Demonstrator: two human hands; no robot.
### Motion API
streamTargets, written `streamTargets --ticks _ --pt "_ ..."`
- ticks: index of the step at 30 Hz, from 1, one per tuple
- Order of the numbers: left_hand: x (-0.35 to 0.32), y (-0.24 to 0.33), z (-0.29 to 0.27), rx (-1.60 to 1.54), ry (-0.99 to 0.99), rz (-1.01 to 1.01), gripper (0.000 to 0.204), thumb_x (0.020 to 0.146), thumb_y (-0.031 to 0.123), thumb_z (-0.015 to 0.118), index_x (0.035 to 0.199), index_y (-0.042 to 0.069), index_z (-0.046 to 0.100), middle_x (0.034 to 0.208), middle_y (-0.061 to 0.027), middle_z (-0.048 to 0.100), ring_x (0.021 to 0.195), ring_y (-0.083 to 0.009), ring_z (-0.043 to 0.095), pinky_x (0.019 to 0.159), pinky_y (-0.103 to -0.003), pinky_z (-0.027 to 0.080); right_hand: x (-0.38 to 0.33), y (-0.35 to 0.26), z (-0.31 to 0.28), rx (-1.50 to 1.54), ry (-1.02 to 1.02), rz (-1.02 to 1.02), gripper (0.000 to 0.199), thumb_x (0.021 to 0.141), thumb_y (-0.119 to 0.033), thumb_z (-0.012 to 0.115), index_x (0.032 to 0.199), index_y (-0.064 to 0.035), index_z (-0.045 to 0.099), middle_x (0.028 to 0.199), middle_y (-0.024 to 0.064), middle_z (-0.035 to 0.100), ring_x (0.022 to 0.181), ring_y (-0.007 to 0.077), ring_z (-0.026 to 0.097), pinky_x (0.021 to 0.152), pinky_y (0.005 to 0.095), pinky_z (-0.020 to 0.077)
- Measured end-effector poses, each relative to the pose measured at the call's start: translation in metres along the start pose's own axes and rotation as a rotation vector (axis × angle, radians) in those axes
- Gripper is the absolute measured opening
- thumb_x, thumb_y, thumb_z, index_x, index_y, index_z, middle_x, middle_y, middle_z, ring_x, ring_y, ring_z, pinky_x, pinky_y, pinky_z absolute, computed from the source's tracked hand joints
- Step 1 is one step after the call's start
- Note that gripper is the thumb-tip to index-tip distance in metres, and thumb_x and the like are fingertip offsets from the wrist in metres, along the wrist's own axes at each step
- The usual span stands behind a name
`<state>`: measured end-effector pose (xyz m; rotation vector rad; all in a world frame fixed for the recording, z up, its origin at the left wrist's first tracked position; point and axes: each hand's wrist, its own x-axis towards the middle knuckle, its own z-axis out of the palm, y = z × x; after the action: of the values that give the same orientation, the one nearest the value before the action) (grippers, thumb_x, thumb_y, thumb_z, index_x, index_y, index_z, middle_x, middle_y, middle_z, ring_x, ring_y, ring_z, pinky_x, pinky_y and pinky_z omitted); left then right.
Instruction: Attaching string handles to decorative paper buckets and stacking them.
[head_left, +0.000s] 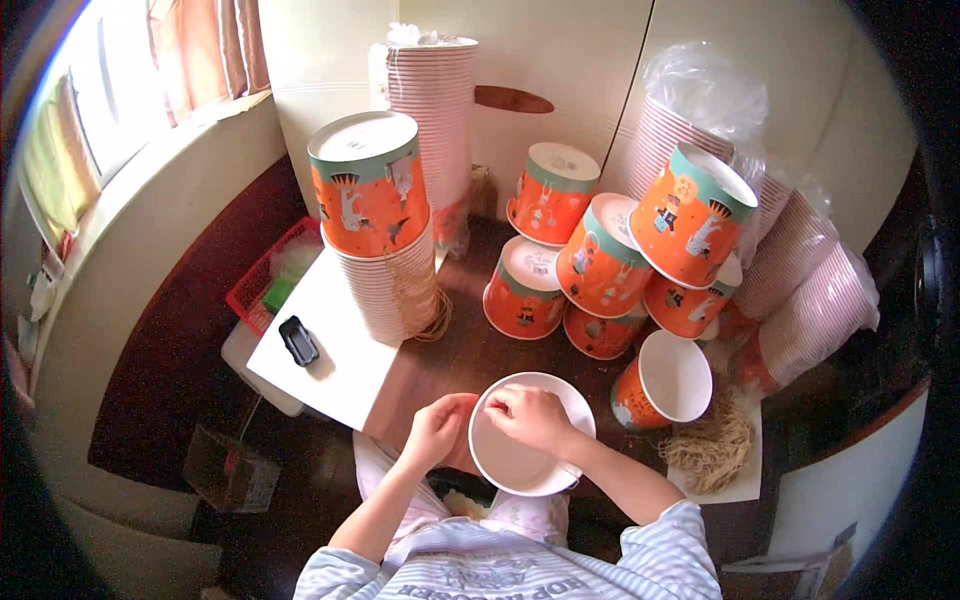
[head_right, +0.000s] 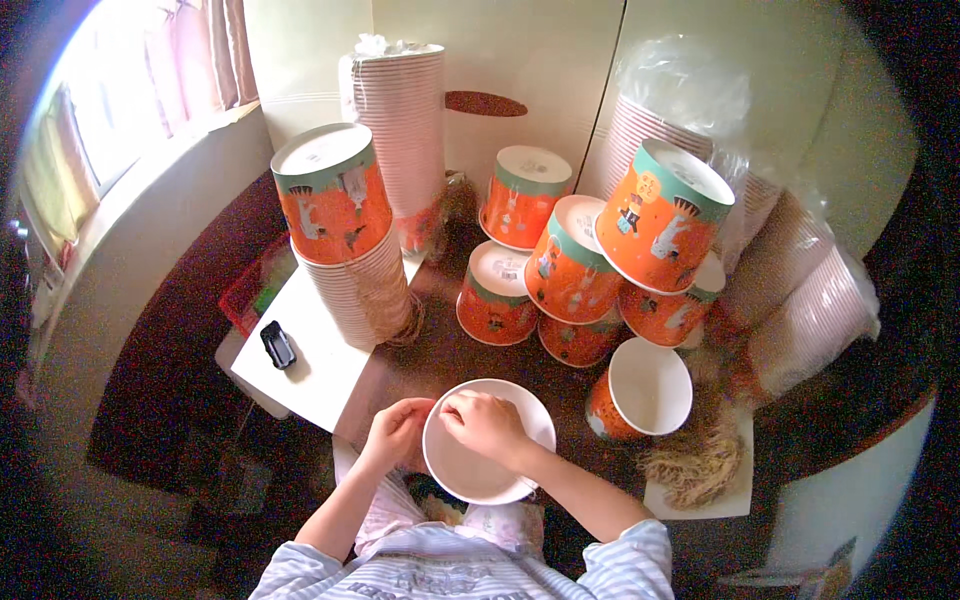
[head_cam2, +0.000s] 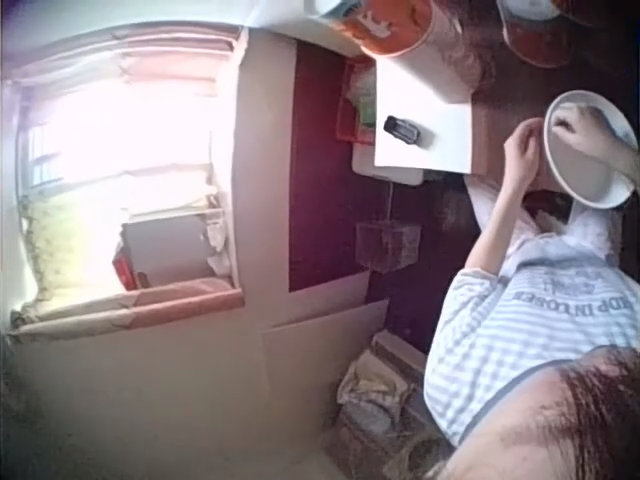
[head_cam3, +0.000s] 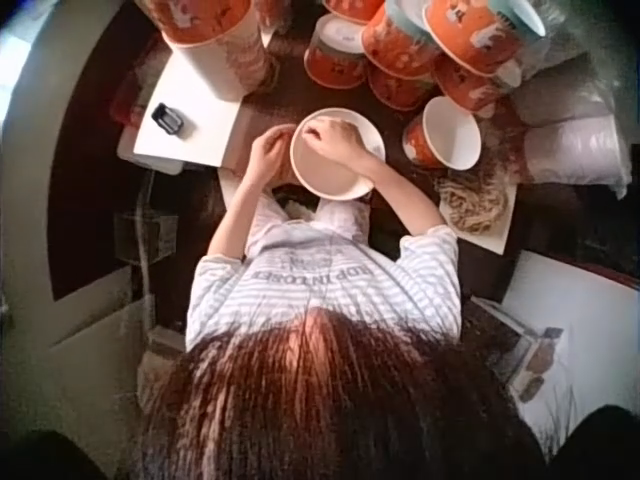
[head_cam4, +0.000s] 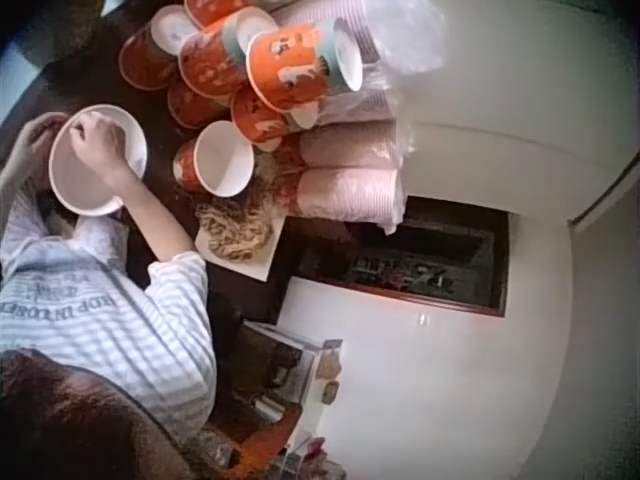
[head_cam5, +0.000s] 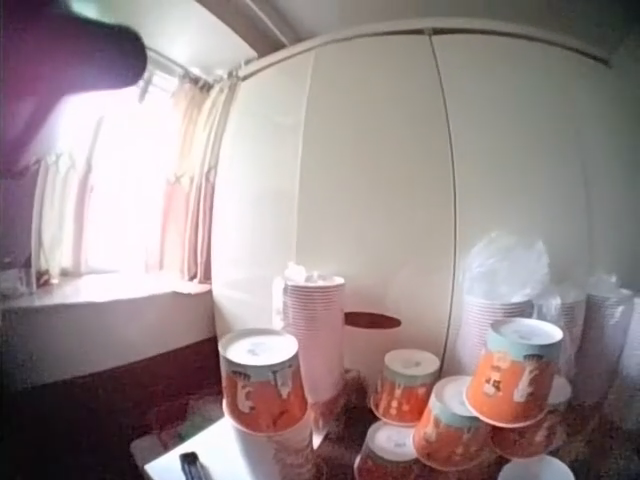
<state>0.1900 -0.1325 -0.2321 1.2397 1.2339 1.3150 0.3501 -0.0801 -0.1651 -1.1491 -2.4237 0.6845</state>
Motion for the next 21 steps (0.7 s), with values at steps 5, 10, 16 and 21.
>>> streamTargets --ticks 5,10,16,21 --pt "-0.0018 0.0043 0.0021 -0.066 -0.02 -0.005 0.023 0.081 -0.002 0.043 0.1 -0.003 0.057 0.089 -0.0104 0.062 0.085 -0.0135 0.058 0.077 -0.025 0.045 0.0001 0.0041 0.0051 -0.027 0.051 -0.028 0.014 0.074 -0.021 0.055 0.075 -0.0081 0.061 0.07 0.0089 0.06 0.066 0.0262 0.059 0.057 0.0374 0.0463" --pt "-0.0018 0.0037 0.0019 0.044 -0.013 0.011 0.022 0.08 -0.001 0.044 0.098 -0.002 0.057 0.087 -0.0103 0.063 0.084 -0.0129 0.058 0.076 -0.025 0.045 0.0011 0.0076 0.0081 -0.041 0.083 -0.036 0.013 0.073 -0.021 0.055 0.074 -0.0088 0.061 0.069 0.0087 0.06 0.064 0.0265 0.059 0.056 0.0379 0.046" --pt "-0.0019 0.0056 0.0018 0.04 -0.018 -0.01 0.022 0.08 -0.001 0.045 0.099 -0.002 0.057 0.087 -0.0092 0.062 0.083 -0.0118 0.057 0.075 -0.024 0.045 0.0028 0.0075 0.0076 -0.025 0.095 -0.025 0.014 0.073 -0.02 0.055 0.072 -0.0079 0.06 0.068 0.0097 0.059 0.062 0.027 0.058 0.055 0.0382 0.0455" --pt "-0.003 0.0064 0.0026 -0.013 -0.029 -0.016 0.022 0.081 -0.002 0.044 0.099 -0.002 0.057 0.086 -0.0071 0.062 0.082 -0.0098 0.056 0.074 -0.022 0.044 0.0035 0.0053 0.004 -0.001 0.015 0.023 0.016 0.075 -0.021 0.053 0.076 -0.0076 0.062 0.076 0.0111 0.06 0.067 0.0284 0.059 0.061 0.041 0.0466"
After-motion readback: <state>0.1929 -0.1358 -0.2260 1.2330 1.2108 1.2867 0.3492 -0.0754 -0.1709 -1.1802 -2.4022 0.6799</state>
